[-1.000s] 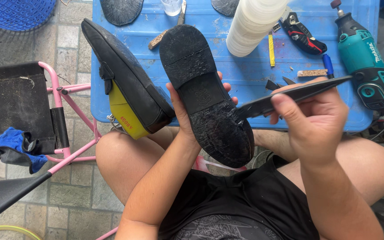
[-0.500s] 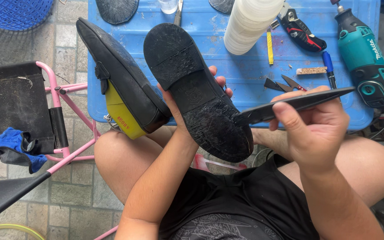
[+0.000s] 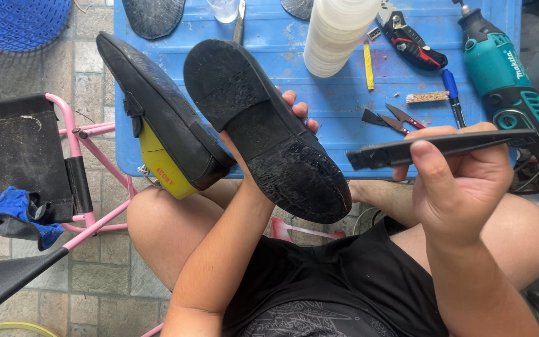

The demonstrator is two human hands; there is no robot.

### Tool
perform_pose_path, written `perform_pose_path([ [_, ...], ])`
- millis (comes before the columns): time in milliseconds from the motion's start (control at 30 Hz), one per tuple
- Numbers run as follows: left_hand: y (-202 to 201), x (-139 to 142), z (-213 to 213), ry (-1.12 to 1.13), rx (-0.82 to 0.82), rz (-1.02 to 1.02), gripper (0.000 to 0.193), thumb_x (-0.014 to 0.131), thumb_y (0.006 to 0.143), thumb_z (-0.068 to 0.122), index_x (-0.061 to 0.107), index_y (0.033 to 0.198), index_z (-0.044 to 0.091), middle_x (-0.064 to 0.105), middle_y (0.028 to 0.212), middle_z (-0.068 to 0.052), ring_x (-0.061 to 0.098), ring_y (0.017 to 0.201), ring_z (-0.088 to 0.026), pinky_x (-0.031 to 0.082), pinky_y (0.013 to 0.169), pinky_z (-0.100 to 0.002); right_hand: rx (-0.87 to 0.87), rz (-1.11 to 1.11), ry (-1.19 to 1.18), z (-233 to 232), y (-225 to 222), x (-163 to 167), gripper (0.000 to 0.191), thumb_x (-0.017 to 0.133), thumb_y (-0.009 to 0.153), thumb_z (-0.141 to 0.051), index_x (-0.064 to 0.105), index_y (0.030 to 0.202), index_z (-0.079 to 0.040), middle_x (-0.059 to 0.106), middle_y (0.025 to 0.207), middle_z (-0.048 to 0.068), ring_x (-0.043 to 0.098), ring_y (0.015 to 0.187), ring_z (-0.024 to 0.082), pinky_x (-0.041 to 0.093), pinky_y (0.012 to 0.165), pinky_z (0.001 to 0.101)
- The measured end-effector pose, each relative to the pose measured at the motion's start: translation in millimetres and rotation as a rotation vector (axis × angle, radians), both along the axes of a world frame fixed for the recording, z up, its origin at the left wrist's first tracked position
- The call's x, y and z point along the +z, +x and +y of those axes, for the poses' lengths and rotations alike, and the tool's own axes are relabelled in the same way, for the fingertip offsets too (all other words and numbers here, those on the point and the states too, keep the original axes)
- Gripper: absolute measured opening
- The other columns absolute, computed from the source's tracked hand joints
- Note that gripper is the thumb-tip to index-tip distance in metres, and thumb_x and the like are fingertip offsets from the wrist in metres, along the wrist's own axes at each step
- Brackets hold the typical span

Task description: The person applies a clear liquid from a squeeze bottle onto the sole of a black shoe and spreads it with a small brush. They repeat this process on different sections of the sole, then wipe the brush with a blue cloth.

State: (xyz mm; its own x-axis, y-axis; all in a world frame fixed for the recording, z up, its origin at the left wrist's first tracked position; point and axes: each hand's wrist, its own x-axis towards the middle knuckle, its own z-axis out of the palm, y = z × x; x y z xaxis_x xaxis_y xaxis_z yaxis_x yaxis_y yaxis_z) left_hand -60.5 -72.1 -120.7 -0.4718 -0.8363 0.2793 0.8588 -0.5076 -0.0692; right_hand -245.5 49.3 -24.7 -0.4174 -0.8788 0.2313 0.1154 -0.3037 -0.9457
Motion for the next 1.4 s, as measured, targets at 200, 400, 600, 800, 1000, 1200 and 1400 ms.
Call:
perform_pose_path([
  [200, 1, -1, -2, 0.011, -0.104, 0.009, 0.099, 0.066, 0.085, 0.077, 0.048, 0.137, -0.005, 0.060, 0.123, -0.020, 0.062, 0.121, -0.035, 0.057, 0.107, -0.044, 0.047, 0.089, 0.020, 3, -2, -7, 0.019, 0.071, 0.108, 0.002, 0.053, 0.107, -0.003, 0.071, 0.102, 0.018, 0.067, 0.078, 0.017, 0.057, 0.068, 0.0291],
  [400, -3, -3, -3, 0.027, -0.080, 0.001, 0.100, 0.064, 0.088, 0.079, 0.047, 0.137, -0.006, 0.061, 0.123, -0.022, 0.062, 0.120, -0.035, 0.057, 0.106, -0.044, 0.037, -0.107, -0.064, 3, -9, -16, 0.018, 0.072, 0.109, 0.001, 0.054, 0.109, -0.003, 0.072, 0.101, 0.017, 0.068, 0.077, 0.017, 0.058, 0.067, 0.0303],
  [600, -10, -2, -1, 0.049, 0.085, -0.116, 0.099, 0.056, 0.093, 0.081, 0.049, 0.136, -0.007, 0.057, 0.126, -0.017, 0.060, 0.121, -0.028, 0.053, 0.111, -0.043, -0.060, -0.042, 0.028, 9, -14, -27, 0.014, 0.070, 0.110, 0.002, 0.056, 0.108, -0.001, 0.069, 0.102, 0.018, 0.067, 0.080, 0.020, 0.057, 0.068, 0.0325],
  [800, -15, 2, -5, 0.053, 0.138, -0.112, 0.097, 0.054, 0.092, 0.083, 0.051, 0.133, -0.005, 0.056, 0.128, -0.016, 0.060, 0.121, -0.027, 0.054, 0.109, -0.044, 0.005, -0.244, -0.081, 21, -11, -34, 0.013, 0.070, 0.112, -0.001, 0.058, 0.110, -0.004, 0.073, 0.104, 0.018, 0.070, 0.081, 0.020, 0.059, 0.069, 0.0339],
  [1000, -14, 0, -5, 0.008, -0.074, 0.039, 0.092, 0.066, 0.088, 0.079, 0.047, 0.133, 0.001, 0.060, 0.125, -0.016, 0.061, 0.127, -0.034, 0.058, 0.109, -0.046, -0.127, -0.237, -0.061, 27, -8, -40, 0.010, 0.069, 0.112, 0.003, 0.061, 0.111, -0.002, 0.072, 0.103, 0.016, 0.070, 0.081, 0.022, 0.058, 0.069, 0.0341],
  [1200, -16, -1, -9, -0.016, -0.136, 0.166, 0.086, 0.073, 0.085, 0.071, 0.044, 0.131, 0.005, 0.061, 0.125, -0.017, 0.060, 0.131, -0.036, 0.056, 0.114, -0.054, -0.040, -0.331, -0.093, 42, -1, -47, 0.011, 0.069, 0.110, 0.002, 0.061, 0.106, -0.005, 0.074, 0.101, 0.017, 0.071, 0.081, 0.022, 0.059, 0.070, 0.0342],
  [1400, -12, 3, -12, -0.022, -0.101, 0.141, 0.091, 0.071, 0.085, 0.077, 0.043, 0.131, 0.003, 0.061, 0.126, -0.017, 0.059, 0.131, -0.036, 0.056, 0.111, -0.051, -0.151, -0.326, -0.130, 50, 1, -51, 0.019, 0.068, 0.113, 0.003, 0.058, 0.099, -0.006, 0.073, 0.101, 0.016, 0.071, 0.081, 0.023, 0.061, 0.073, 0.0337],
])
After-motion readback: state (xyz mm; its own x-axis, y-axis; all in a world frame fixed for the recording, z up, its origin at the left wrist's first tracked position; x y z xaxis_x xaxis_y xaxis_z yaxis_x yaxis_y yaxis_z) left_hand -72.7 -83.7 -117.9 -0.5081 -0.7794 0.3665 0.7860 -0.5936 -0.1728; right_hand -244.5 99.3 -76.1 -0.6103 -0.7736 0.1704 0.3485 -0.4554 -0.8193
